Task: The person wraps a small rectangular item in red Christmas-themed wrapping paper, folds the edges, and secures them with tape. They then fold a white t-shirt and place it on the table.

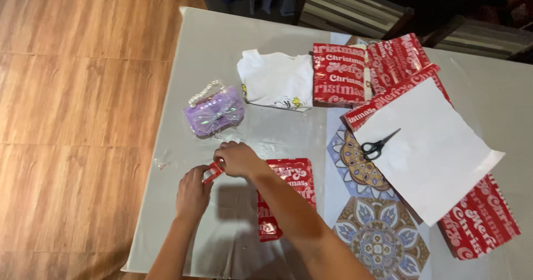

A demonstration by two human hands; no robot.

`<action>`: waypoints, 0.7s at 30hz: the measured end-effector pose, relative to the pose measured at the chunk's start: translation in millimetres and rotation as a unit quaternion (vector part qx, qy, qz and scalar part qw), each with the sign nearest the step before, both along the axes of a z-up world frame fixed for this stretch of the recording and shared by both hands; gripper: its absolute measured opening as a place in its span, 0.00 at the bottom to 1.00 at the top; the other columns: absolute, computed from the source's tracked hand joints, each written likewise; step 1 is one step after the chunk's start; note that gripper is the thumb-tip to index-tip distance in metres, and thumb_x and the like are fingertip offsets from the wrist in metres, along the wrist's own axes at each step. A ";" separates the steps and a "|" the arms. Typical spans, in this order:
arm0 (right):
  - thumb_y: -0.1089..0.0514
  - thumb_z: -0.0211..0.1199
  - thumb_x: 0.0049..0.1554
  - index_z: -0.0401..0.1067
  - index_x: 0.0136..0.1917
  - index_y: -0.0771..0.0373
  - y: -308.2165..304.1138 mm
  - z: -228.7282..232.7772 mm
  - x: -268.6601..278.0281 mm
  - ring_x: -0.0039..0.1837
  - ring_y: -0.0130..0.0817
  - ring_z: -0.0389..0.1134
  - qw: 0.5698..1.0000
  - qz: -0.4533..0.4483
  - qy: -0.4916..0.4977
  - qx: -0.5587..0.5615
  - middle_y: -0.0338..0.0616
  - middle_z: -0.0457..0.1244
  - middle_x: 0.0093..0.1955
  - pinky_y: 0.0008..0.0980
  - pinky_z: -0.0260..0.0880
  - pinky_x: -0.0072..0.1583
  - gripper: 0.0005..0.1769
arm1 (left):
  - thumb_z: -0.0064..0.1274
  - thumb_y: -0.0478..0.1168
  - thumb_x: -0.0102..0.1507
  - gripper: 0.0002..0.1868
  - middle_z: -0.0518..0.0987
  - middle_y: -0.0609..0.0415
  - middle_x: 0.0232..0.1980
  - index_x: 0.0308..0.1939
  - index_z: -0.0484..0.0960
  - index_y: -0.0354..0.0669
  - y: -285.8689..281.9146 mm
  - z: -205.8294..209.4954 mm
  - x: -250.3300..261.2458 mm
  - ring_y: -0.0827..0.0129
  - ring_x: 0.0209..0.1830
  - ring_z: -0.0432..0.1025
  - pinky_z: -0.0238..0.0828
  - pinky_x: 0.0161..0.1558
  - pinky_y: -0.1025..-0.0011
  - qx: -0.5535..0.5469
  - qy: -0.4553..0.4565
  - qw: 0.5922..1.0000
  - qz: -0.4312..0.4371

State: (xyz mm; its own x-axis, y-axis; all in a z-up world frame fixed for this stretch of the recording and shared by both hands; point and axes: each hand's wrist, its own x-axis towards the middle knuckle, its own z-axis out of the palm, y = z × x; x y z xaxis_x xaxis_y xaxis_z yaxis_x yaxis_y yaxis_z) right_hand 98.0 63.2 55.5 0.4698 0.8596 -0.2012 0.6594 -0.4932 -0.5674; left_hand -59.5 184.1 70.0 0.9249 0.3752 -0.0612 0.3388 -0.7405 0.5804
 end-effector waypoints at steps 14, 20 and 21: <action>0.51 0.66 0.51 0.80 0.42 0.61 -3.6 -18.6 44.1 0.53 0.52 0.71 0.997 -0.011 0.049 -0.058 0.52 0.70 0.47 0.46 0.72 0.56 0.12 | 0.56 0.34 0.59 0.13 0.80 0.50 0.47 0.47 0.73 0.45 27.0 -10.4 34.6 0.52 0.53 0.74 0.70 0.53 0.53 0.076 -0.020 0.990 -0.119; 0.58 0.61 0.48 0.82 0.42 0.59 -29.9 -40.5 59.3 0.47 0.48 0.75 0.976 -0.120 0.149 -0.104 0.52 0.73 0.44 0.43 0.75 0.51 0.11 | 0.50 0.28 0.55 0.35 0.77 0.47 0.54 0.66 0.71 0.60 24.8 -2.8 45.1 0.51 0.51 0.74 0.72 0.51 0.56 0.157 -0.069 0.961 -0.215; 0.58 0.62 0.47 0.81 0.42 0.59 -31.2 -48.3 56.7 0.47 0.49 0.75 0.975 -0.131 0.145 -0.105 0.52 0.72 0.44 0.42 0.75 0.51 0.11 | 0.49 0.28 0.55 0.40 0.76 0.45 0.54 0.71 0.70 0.65 23.2 -2.7 44.6 0.50 0.49 0.74 0.73 0.49 0.57 0.166 -0.054 0.956 -0.234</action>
State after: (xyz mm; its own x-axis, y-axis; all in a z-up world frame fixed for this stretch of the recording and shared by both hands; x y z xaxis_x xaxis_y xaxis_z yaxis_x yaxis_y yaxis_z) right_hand 154.7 32.0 7.2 0.5650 0.6430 -0.5171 0.3214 -0.7487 -0.5798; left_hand -15.0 207.3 67.2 0.9906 -0.0997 0.0939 -0.1237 -0.9459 0.2999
